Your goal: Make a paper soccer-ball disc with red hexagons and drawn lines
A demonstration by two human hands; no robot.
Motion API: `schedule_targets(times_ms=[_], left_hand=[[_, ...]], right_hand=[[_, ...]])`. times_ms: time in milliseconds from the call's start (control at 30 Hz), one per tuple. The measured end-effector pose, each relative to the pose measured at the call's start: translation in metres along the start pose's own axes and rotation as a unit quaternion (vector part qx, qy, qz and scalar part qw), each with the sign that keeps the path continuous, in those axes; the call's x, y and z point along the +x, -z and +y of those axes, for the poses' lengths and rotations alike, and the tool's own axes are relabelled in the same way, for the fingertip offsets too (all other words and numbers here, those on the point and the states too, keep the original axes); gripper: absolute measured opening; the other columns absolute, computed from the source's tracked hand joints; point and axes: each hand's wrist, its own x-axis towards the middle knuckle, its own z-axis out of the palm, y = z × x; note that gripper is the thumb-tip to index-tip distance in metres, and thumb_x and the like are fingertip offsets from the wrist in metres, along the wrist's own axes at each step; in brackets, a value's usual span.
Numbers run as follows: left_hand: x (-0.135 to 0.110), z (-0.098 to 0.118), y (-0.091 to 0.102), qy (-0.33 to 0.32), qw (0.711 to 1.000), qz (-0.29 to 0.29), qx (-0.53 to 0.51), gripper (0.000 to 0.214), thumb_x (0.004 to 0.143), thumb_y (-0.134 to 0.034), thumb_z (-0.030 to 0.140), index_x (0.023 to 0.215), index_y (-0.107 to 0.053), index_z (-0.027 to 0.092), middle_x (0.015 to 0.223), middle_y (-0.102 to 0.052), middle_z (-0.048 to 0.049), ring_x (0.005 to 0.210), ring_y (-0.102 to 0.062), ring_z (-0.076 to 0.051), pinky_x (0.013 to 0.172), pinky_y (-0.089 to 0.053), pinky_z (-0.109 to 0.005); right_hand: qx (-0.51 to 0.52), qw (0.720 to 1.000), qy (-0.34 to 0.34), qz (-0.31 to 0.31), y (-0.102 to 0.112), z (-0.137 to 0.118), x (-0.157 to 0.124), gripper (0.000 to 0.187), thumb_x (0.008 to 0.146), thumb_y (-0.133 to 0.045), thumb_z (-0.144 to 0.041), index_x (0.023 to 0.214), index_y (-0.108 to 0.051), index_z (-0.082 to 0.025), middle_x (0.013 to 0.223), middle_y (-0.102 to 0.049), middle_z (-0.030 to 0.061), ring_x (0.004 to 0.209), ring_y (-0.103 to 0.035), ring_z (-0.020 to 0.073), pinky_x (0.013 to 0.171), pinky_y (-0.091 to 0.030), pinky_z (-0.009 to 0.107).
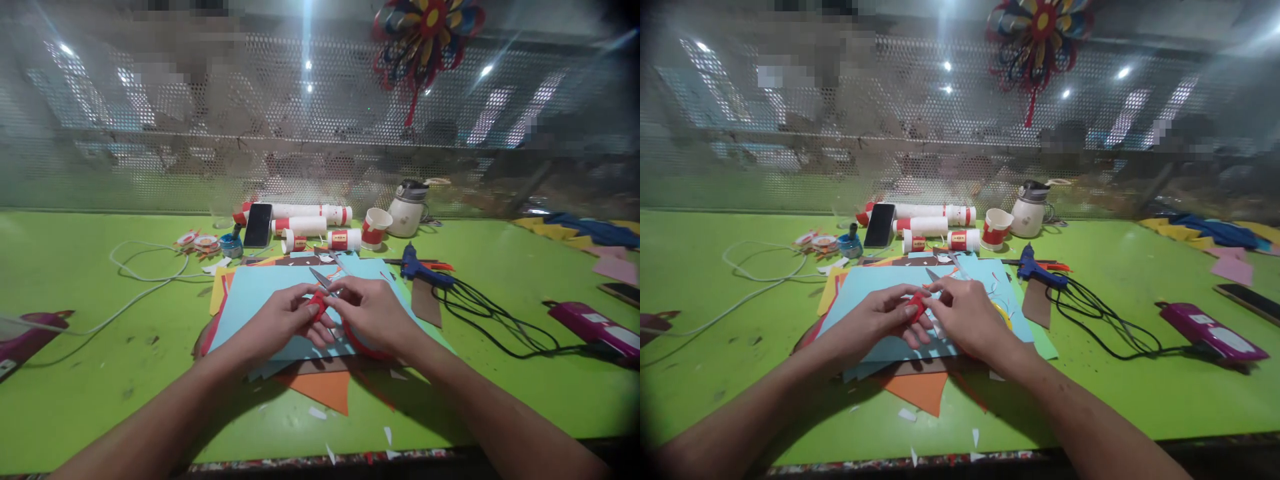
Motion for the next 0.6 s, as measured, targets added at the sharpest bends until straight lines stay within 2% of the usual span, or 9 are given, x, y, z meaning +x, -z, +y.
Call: schedule_targets(times_ms=[133,300,467,600], left_hand=[[-0.004,0.005,0.0,0.019,0.999,-0.022,-0.032,0.035,0.089,-0.059,0.028,0.117,-0.042,0.016,0.08,-0.072,-0.0089,0.07,-0.071,-0.019,0.063,-0.056,-0.029],[-0.006,0.004,0.0,0.027,0.997,-0.052,-0.049,0.019,0.09,-0.057,0.026,0.099,-0.042,0.018,0.078,-0.07,-0.0067,0.072,-0.071,-0.019,0.063,-0.055,-0.028],[-0.008,0.005,-0.003,0.032,0.997,-0.055,-0.052,0.016,0.091,-0.055,0.025,0.095,-0.041,0.018,0.082,-0.07,-0.0077,0.072,-0.07,-0.02,0.06,-0.055,-0.028],[-0.009,0.006,-0.005,0.029,0.997,-0.042,-0.062,0.012,0.092,-0.052,0.025,0.097,-0.044,0.016,0.089,-0.071,-0.0112,0.076,-0.071,-0.021,0.065,-0.056,-0.031]], right_hand=[[0.045,0.998,-0.021,-0.045,0.016,-0.006,0.004,0.017,0.081,-0.06,-0.026,0.081,-0.071,-0.014,0.071,-0.065,0.0027,0.064,-0.054,0.0137,0.06,-0.041,0.026],[0.124,0.981,-0.073,-0.13,0.016,-0.013,0.002,0.025,0.081,-0.062,-0.035,0.071,-0.068,-0.013,0.056,-0.055,-0.0019,0.049,-0.045,0.009,0.046,-0.035,0.022],[0.185,0.968,-0.096,-0.14,0.005,-0.006,0.0,0.027,0.076,-0.067,-0.04,0.068,-0.063,-0.014,0.053,-0.055,-0.0025,0.048,-0.046,0.0088,0.046,-0.035,0.022],[0.21,0.962,-0.112,-0.13,0.002,-0.001,0.0,0.028,0.076,-0.066,-0.042,0.07,-0.061,-0.016,0.051,-0.054,-0.0036,0.045,-0.044,0.0083,0.045,-0.033,0.022]])
